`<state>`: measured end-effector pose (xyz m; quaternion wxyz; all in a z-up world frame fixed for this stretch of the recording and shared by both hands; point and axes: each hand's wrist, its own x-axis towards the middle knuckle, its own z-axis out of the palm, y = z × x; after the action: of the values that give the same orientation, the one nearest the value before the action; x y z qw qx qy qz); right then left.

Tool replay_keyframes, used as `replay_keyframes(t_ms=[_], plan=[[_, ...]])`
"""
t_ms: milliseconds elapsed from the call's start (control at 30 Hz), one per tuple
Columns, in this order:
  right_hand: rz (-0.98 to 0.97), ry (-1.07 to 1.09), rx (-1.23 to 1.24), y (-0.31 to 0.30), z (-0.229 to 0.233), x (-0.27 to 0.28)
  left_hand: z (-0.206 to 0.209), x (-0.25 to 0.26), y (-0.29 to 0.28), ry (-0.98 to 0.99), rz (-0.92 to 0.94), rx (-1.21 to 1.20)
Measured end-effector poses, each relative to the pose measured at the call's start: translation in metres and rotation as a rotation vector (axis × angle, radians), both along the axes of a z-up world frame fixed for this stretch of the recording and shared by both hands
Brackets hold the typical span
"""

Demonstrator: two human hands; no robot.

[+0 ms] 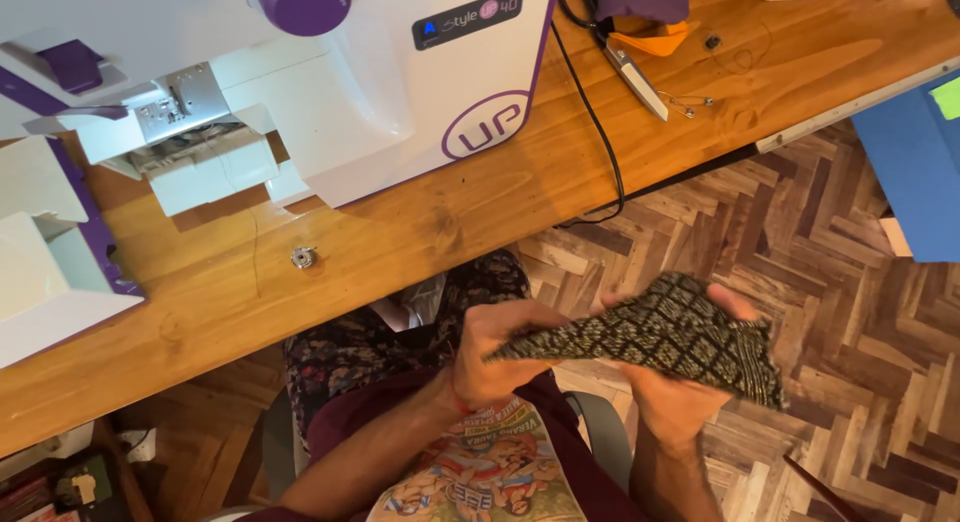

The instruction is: Removing and inspecting a bobbin from a sewing machine and handling the thread

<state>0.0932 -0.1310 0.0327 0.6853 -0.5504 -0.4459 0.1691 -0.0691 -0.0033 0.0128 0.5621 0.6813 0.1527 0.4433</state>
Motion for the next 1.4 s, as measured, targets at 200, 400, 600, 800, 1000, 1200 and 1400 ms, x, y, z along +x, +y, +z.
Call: replay_keyframes(t_ms=[200, 400, 600, 800, 1000, 1200, 1400], plan=[[-0.246, -0.328, -0.130, 0.006, 0.002, 0.012, 0.033, -0.025, 0.020, -0.086, -0.194, -0.261], [0.084, -0.417, -0.142, 0.010, 0.003, -0.004, 0.026, -0.050, 0.032, 0.068, -0.031, 0.193], [0.276, -0.255, -0.036, 0.031, -0.006, -0.031, 0.016, -0.090, 0.019, 0.082, 0.058, 0.228], [0.413, -0.216, -0.035, 0.063, -0.001, -0.074, 0.011, -0.142, 0.008, 0.072, 0.203, 0.147], [0.548, -0.334, -0.129, 0.092, 0.036, -0.142, 0.016, -0.199, -0.001, 0.048, 0.501, 0.302], [1.033, -0.473, -0.335, 0.128, 0.026, -0.126, 0.011, -0.246, -0.012, 0.022, 0.596, 0.309], [0.913, -0.449, -0.600, 0.136, 0.037, -0.130, 0.000, -0.266, -0.027, 0.101, 0.554, 0.048]])
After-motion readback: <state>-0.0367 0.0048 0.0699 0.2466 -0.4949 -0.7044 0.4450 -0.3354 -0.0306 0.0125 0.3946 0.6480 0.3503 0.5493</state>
